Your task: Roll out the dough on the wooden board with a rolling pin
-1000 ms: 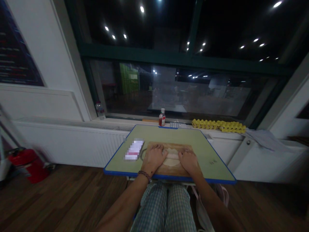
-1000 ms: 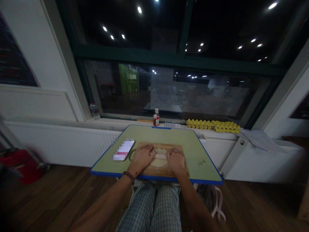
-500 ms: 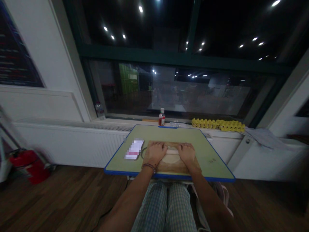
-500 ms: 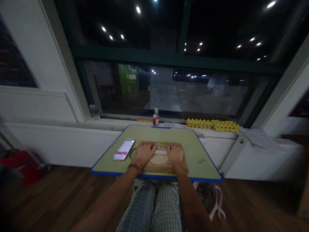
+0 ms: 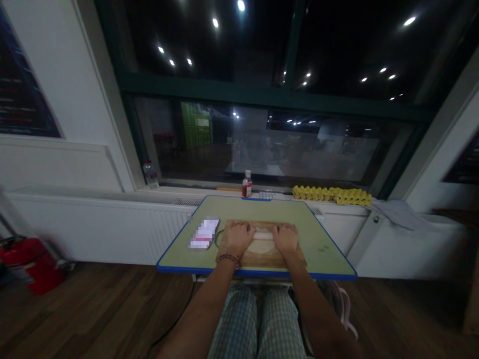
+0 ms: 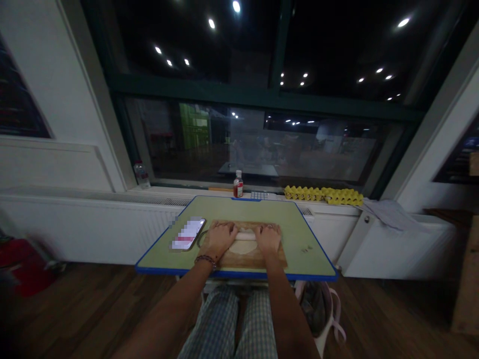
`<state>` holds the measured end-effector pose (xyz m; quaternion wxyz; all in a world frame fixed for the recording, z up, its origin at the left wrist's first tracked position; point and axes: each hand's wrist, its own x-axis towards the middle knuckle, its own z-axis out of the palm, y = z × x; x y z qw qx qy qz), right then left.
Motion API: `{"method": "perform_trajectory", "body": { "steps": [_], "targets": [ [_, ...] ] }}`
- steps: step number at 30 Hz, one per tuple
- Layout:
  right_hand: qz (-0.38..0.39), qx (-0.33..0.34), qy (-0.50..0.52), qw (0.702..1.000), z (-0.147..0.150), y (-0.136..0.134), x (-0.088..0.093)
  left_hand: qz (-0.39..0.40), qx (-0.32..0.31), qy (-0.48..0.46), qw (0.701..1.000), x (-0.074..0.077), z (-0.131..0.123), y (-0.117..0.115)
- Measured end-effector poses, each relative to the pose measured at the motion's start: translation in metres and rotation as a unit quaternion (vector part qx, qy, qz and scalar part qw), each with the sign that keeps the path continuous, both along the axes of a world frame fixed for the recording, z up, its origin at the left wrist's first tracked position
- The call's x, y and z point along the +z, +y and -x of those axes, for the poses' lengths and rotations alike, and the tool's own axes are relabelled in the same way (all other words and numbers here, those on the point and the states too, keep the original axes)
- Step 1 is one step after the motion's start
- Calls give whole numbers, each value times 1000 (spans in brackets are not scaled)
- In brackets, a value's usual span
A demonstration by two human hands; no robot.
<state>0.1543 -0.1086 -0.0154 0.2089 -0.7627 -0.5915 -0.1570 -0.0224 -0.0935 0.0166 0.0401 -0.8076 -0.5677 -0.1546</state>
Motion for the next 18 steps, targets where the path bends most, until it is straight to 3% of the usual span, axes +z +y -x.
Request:
{"method": "perform_trajectory", "body": {
  "steps": [7,13,18],
  "targets": [
    [37,32,-34,998,1,-3,6,-5,5,1,1000,-4,1,3],
    [52,54,-25,997,2,-4,8,-43,-46,44,997,-8,7,2],
    [46,43,-7,998,4,-1,8,-21,5,34,999,-4,2,1]
  ]
}}
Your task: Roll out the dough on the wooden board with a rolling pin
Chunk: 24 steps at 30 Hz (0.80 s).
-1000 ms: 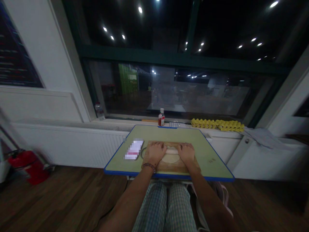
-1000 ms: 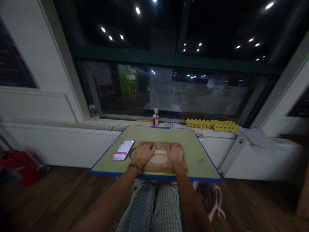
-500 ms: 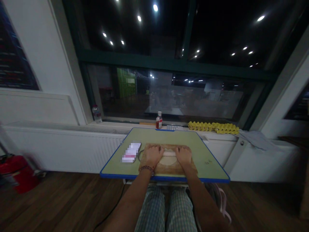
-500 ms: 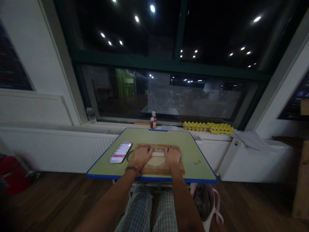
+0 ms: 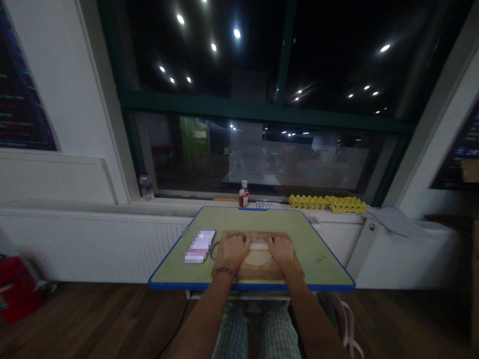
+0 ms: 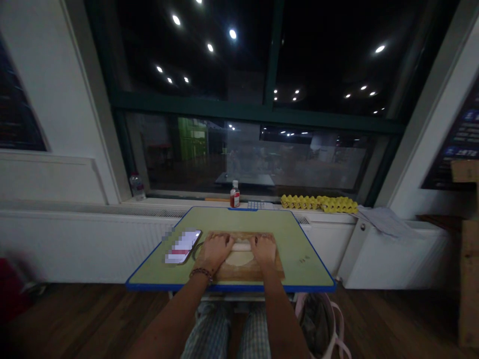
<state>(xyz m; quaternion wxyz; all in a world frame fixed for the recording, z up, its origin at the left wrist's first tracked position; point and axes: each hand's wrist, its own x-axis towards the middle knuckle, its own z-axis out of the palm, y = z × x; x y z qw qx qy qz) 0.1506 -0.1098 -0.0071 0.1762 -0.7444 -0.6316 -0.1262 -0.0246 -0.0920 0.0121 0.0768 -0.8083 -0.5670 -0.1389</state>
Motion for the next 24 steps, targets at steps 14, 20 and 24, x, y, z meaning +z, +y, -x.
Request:
{"method": "perform_trajectory", "body": {
  "steps": [14,20,24],
  "targets": [
    [-17,1,20,1000,0,4,-6,-11,-5,-6,1000,2,1,1],
    [-11,-2,20,1000,0,3,-4,-4,18,-20,1000,0,-2,3],
    [-12,3,14,1000,-1,4,-5,-12,12,-20,1000,-5,-1,7]
  ]
}}
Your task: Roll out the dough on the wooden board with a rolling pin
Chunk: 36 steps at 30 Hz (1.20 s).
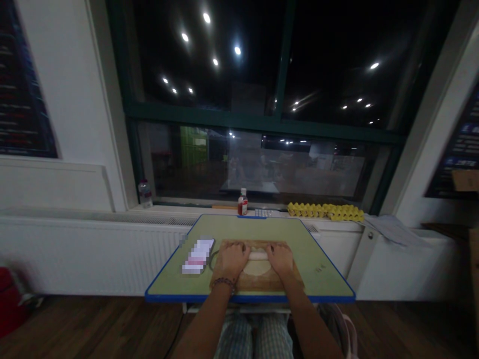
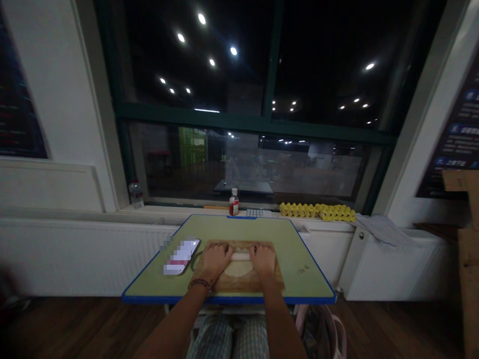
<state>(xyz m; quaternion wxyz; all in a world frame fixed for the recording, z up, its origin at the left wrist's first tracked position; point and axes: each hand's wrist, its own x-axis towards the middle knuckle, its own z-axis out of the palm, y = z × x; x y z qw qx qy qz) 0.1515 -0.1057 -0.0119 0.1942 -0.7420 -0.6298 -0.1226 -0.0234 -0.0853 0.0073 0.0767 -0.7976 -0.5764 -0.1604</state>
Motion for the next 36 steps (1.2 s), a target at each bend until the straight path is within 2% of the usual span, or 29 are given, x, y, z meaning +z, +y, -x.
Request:
{"method": "perform_trajectory", "body": {
  "steps": [4,13,26,36],
  "targets": [
    [10,2,0,1000,-1,1,0,-13,-7,-1,1000,-2,0,2],
    [12,4,2,1000,-2,3,-2,14,-1,4,1000,6,0,-5],
    [12,8,9,1000,-3,2,-1,12,16,-41,999,-3,-1,3],
    [0,7,0,1000,-3,1,-1,-1,6,-25,1000,2,0,-4]
  ]
}}
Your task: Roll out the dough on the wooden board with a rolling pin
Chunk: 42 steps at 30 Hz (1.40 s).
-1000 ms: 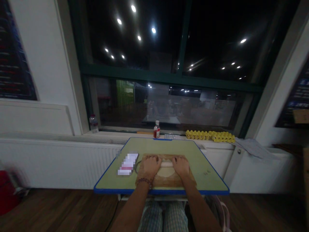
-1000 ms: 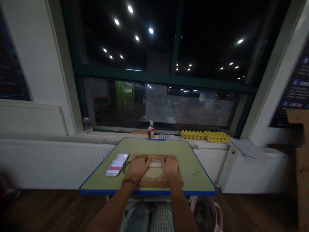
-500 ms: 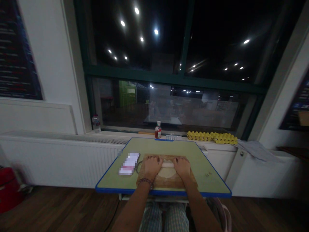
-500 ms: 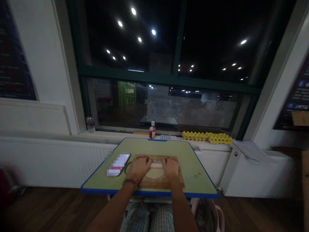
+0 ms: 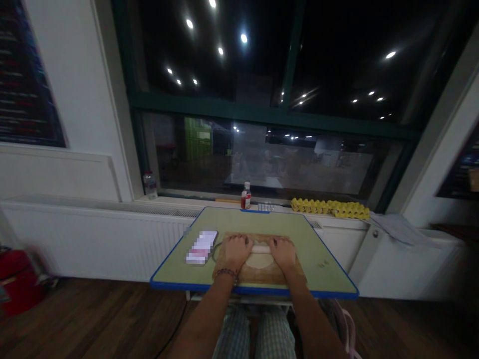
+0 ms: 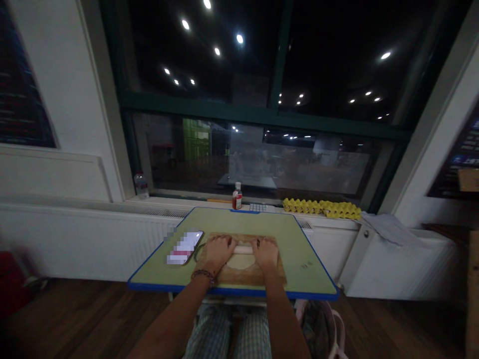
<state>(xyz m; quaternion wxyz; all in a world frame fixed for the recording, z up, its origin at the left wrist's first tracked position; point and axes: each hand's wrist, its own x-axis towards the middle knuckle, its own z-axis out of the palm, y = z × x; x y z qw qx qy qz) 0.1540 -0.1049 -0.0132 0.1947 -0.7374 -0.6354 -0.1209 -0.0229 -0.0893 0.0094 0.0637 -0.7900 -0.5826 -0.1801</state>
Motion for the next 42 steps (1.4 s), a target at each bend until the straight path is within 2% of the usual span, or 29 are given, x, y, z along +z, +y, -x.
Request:
{"method": "perform_trajectory", "body": {
  "steps": [8,19,24,29,34,42],
  "targets": [
    [-4,-8,-8,1000,-1,-1,0,1,2,-8,1000,-5,-1,5],
    [8,-18,-1,1000,1,-2,2,35,-2,0,999,7,-2,-2],
    [20,-18,5,1000,1,-2,2,21,-1,4,1000,1,-1,0],
    [27,14,-36,999,2,-2,5,-10,-11,-7,1000,-7,0,7],
    [57,52,-75,994,0,2,8,-6,-7,12,1000,-3,0,13],
    [72,45,-79,993,0,11,12,16,-3,16,1000,-4,0,24]
  ]
}}
